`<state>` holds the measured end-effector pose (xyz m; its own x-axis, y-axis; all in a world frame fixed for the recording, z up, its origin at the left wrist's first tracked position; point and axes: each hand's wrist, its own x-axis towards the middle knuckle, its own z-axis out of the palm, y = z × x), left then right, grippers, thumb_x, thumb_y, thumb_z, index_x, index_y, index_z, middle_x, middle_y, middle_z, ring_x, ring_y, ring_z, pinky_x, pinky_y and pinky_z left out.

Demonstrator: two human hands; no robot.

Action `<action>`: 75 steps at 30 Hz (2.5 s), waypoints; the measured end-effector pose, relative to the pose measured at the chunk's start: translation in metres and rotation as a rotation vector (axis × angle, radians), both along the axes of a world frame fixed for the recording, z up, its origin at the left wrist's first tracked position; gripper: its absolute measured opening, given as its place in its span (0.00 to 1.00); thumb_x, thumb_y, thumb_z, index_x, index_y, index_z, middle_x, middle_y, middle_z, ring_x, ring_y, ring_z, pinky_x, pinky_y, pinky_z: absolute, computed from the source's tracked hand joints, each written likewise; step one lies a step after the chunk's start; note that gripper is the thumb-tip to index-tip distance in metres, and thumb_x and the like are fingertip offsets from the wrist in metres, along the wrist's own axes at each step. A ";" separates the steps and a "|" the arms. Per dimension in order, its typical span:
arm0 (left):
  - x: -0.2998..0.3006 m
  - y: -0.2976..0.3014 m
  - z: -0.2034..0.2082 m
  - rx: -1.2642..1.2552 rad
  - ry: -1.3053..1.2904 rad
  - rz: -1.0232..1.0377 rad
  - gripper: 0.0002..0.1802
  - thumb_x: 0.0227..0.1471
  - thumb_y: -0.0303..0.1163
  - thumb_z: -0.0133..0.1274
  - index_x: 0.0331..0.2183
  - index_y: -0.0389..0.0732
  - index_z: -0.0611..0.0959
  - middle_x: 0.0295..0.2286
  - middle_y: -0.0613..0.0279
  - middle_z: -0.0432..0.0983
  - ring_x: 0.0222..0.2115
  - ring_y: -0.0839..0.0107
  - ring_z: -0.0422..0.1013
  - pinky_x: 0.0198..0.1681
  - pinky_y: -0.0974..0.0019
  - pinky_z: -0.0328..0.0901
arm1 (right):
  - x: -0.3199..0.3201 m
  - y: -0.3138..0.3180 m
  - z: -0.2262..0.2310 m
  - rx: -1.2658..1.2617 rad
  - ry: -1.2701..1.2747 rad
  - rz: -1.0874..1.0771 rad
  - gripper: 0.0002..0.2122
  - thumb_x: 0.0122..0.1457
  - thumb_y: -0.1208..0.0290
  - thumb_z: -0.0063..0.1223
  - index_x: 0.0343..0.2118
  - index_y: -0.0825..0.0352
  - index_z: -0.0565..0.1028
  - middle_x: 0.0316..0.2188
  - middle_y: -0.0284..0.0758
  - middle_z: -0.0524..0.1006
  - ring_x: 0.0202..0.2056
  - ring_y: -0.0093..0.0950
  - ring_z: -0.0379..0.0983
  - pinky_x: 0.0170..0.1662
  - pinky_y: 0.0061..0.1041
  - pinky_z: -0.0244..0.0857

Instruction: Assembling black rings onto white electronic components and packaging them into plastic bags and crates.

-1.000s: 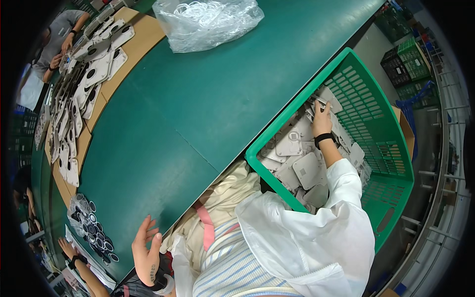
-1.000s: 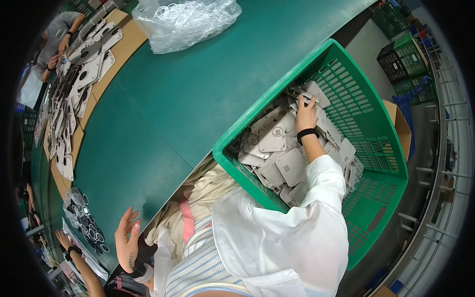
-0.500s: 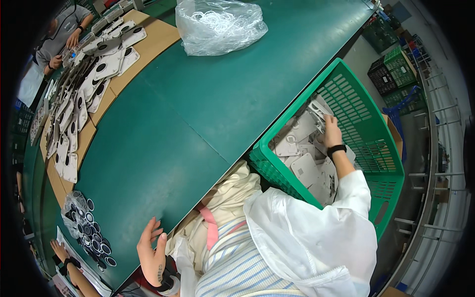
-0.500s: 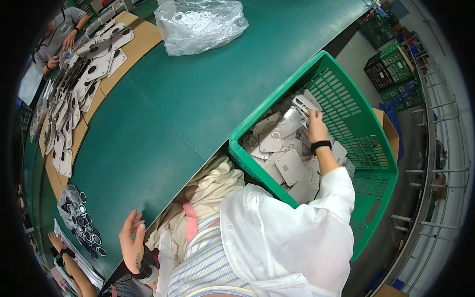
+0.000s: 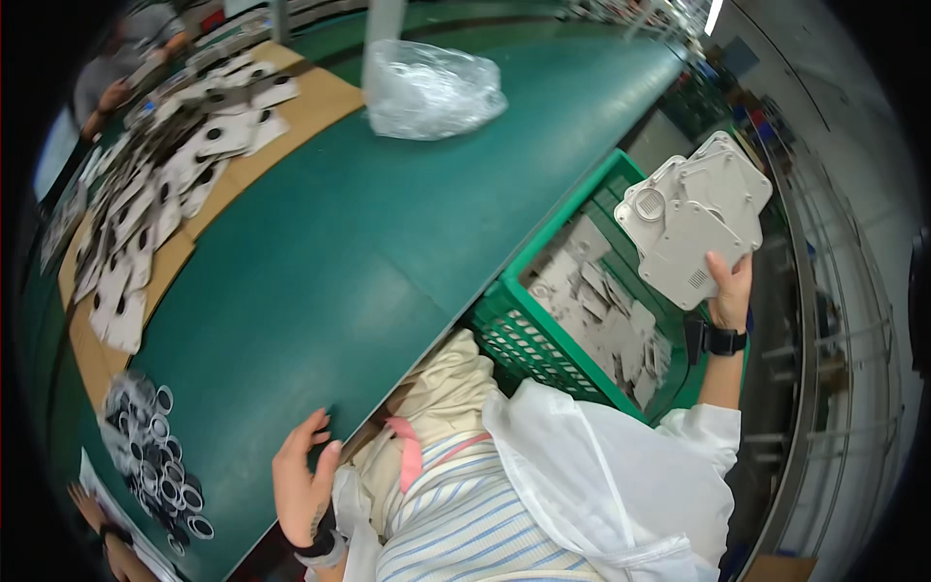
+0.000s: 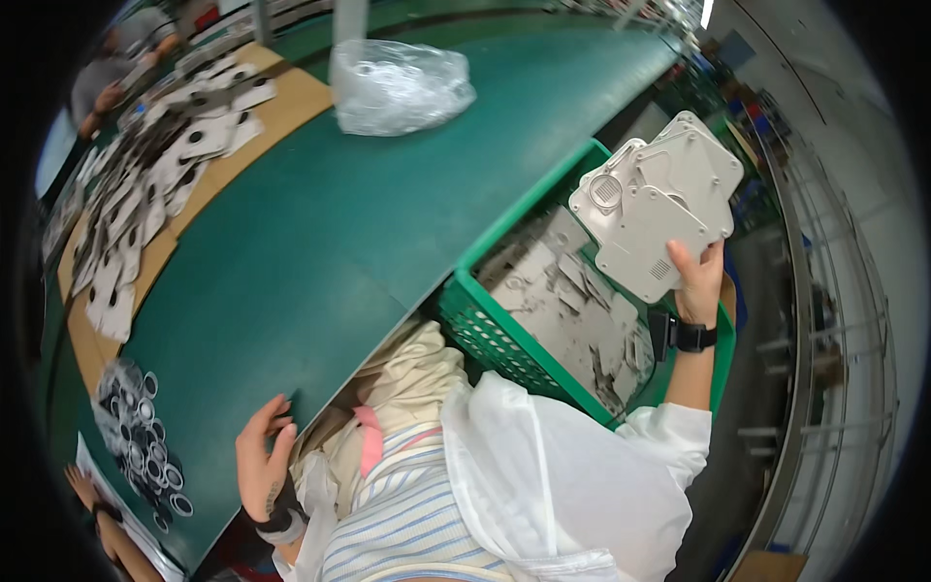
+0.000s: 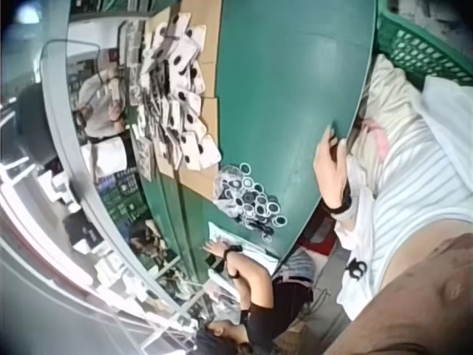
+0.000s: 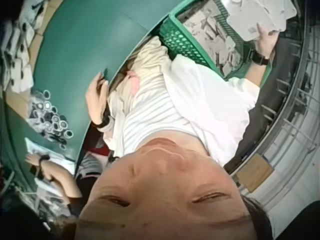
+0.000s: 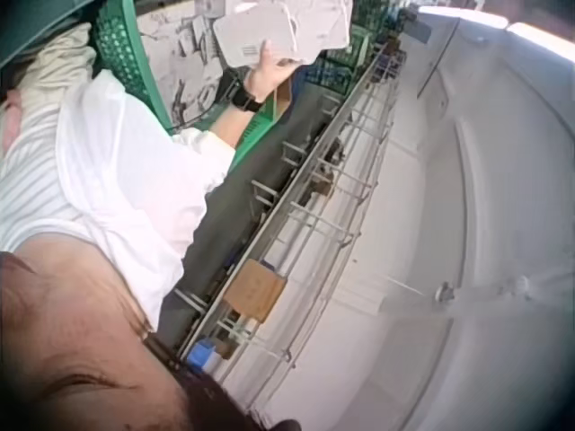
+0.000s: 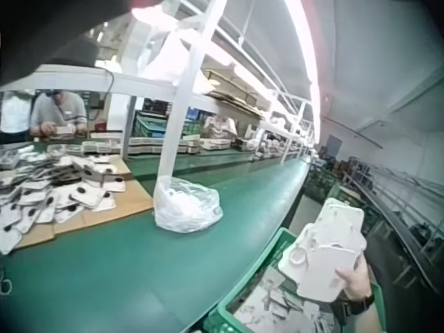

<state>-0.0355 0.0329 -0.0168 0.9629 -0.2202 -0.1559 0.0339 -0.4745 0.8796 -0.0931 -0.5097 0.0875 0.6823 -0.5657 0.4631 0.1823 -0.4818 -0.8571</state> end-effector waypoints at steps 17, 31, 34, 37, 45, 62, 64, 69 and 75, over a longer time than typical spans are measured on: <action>0.095 0.015 -0.040 -0.755 -0.321 0.515 0.30 0.50 0.33 0.57 0.52 0.36 0.64 0.41 0.55 0.70 0.40 0.75 0.68 0.42 0.71 0.65 | 0.222 0.336 -0.095 0.653 0.495 1.288 0.29 0.51 0.72 0.56 0.55 0.70 0.58 0.49 0.37 0.67 0.49 0.30 0.67 0.52 0.29 0.62; 0.127 0.040 -0.021 -0.883 0.164 0.349 0.25 0.54 0.40 0.52 0.49 0.35 0.72 0.40 0.64 0.74 0.38 0.79 0.69 0.41 0.74 0.64 | 0.272 0.333 -0.131 0.896 0.666 1.121 0.25 0.55 0.78 0.52 0.55 0.71 0.58 0.51 0.38 0.66 0.49 0.31 0.67 0.52 0.29 0.62; 0.128 0.048 -0.030 -0.852 0.192 0.284 0.25 0.52 0.35 0.54 0.50 0.35 0.71 0.40 0.64 0.74 0.38 0.78 0.70 0.41 0.74 0.64 | 0.279 0.336 -0.133 0.962 0.667 1.059 0.26 0.54 0.77 0.53 0.55 0.71 0.57 0.51 0.39 0.67 0.49 0.32 0.67 0.51 0.30 0.63; 0.132 0.051 -0.035 -0.739 0.250 0.341 0.24 0.50 0.31 0.54 0.49 0.35 0.72 0.39 0.64 0.74 0.37 0.77 0.70 0.41 0.75 0.64 | 0.281 0.332 -0.135 1.032 0.648 1.014 0.27 0.53 0.78 0.54 0.56 0.70 0.57 0.50 0.39 0.67 0.49 0.33 0.67 0.51 0.31 0.65; 0.157 0.102 -0.050 -0.240 -0.103 0.615 0.21 0.47 0.24 0.51 0.46 0.33 0.75 0.33 0.59 0.76 0.29 0.73 0.71 0.33 0.73 0.64 | 0.282 0.321 -0.133 1.050 0.585 0.970 0.27 0.53 0.79 0.54 0.55 0.68 0.56 0.49 0.39 0.66 0.48 0.34 0.68 0.49 0.33 0.68; 0.167 0.002 -0.053 0.832 -0.664 0.196 0.35 0.41 0.38 0.60 0.52 0.40 0.67 0.52 0.43 0.59 0.52 0.50 0.57 0.51 0.51 0.54 | 0.279 0.305 -0.112 0.982 0.560 0.865 0.27 0.50 0.81 0.55 0.54 0.65 0.58 0.48 0.38 0.67 0.48 0.33 0.68 0.48 0.31 0.68; 0.180 -0.004 -0.055 0.829 -0.413 0.223 0.38 0.42 0.37 0.60 0.54 0.41 0.64 0.53 0.44 0.57 0.54 0.49 0.55 0.53 0.51 0.53 | 0.282 0.302 -0.112 0.942 0.524 0.833 0.26 0.52 0.80 0.54 0.54 0.66 0.58 0.48 0.38 0.68 0.47 0.33 0.69 0.48 0.31 0.68; 0.168 -0.030 -0.033 0.792 -0.607 0.251 0.40 0.42 0.36 0.59 0.56 0.40 0.61 0.54 0.47 0.58 0.56 0.50 0.53 0.54 0.50 0.52 | 0.284 0.296 -0.112 0.896 0.381 0.752 0.24 0.55 0.78 0.50 0.55 0.68 0.58 0.49 0.37 0.68 0.47 0.33 0.69 0.49 0.32 0.68; 0.171 -0.062 -0.026 0.366 -0.646 0.217 0.40 0.44 0.27 0.54 0.57 0.37 0.56 0.45 0.45 0.69 0.42 0.53 0.67 0.41 0.58 0.63 | 0.291 0.282 -0.113 1.075 0.452 0.897 0.24 0.57 0.75 0.47 0.56 0.68 0.56 0.51 0.39 0.67 0.50 0.35 0.68 0.50 0.34 0.67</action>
